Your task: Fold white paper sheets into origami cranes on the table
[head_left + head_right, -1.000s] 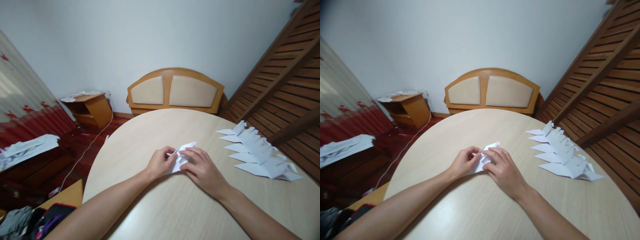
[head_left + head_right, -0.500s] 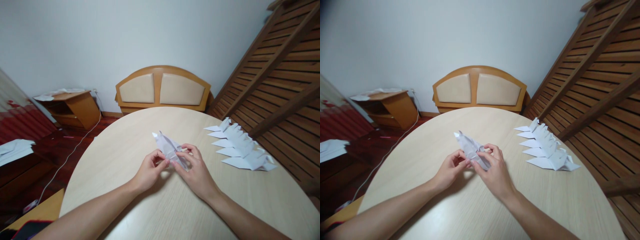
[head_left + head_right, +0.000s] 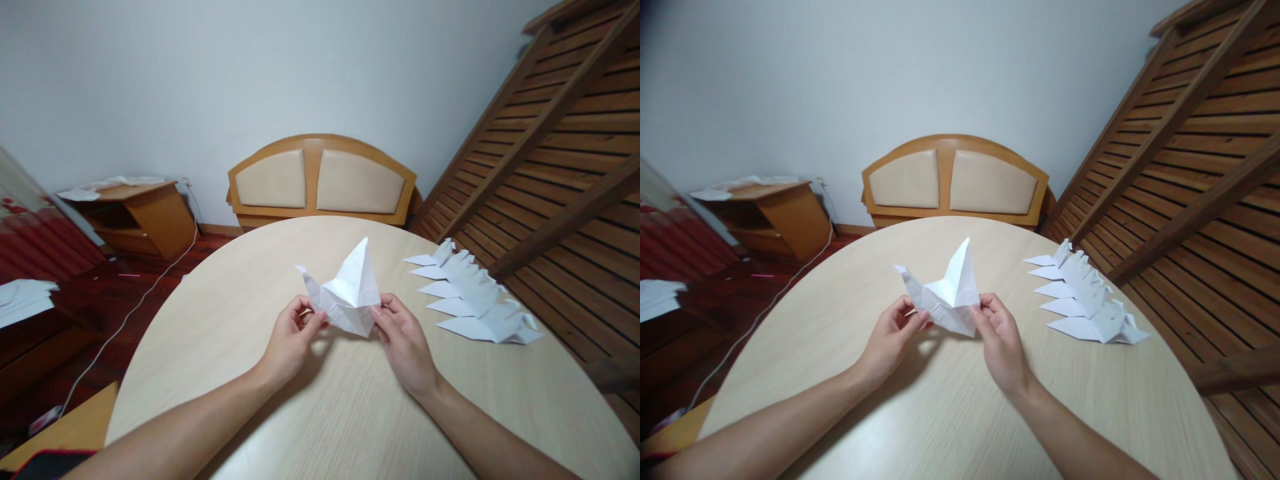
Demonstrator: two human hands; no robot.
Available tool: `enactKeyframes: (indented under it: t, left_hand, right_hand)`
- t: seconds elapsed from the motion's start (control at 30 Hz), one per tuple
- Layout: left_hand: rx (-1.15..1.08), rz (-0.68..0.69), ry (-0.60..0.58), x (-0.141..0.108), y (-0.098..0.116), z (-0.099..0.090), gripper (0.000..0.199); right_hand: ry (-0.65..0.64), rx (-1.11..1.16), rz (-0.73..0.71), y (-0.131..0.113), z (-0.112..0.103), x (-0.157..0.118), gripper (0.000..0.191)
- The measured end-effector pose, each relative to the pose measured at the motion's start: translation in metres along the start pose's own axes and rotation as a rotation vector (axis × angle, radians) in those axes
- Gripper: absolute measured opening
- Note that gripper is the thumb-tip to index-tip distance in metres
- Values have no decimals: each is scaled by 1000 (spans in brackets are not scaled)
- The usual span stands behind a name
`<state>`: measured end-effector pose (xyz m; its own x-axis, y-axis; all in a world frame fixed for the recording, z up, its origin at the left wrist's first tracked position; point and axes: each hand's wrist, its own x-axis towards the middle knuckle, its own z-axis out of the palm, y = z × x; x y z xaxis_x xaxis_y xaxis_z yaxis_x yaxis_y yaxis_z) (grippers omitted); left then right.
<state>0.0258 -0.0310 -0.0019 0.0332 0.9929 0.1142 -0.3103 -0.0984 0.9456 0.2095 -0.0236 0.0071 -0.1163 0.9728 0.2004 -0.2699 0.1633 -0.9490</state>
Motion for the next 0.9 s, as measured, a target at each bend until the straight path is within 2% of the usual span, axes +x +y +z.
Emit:
enactKeyframes:
  t: [0.1,0.2,0.33,0.43,0.5,0.57,0.67,0.77,0.9]
  left_hand:
    - [-14,-8,-4,-1,2,-1,36]
    - [-83,-47,-61,-4,3,1,38]
    - [-312,-222,-170,-8,8,3,42]
    - [-367,-322,-218,-8,9,1,58]
    - [-260,-274,-222,-7,6,-1,65]
    - [-80,-128,-236,-7,3,-1,65]
    - [146,55,-275,-9,0,1,49]
    - [209,61,-218,-10,0,6,28]
    - [164,33,-112,-8,1,10,29]
  right_hand:
    - [49,137,34,0,-3,2,19]
    - [30,195,68,-1,-5,4,18]
    - [-45,226,89,-3,-7,4,26]
    - [-51,240,118,-7,-9,4,33]
    - [-58,255,153,-11,-9,4,33]
    - [-72,261,200,-15,-7,5,33]
    - [-76,226,265,-16,-4,6,27]
    - [-27,133,262,-8,-2,9,18]
    - [86,-61,244,2,-5,12,30]
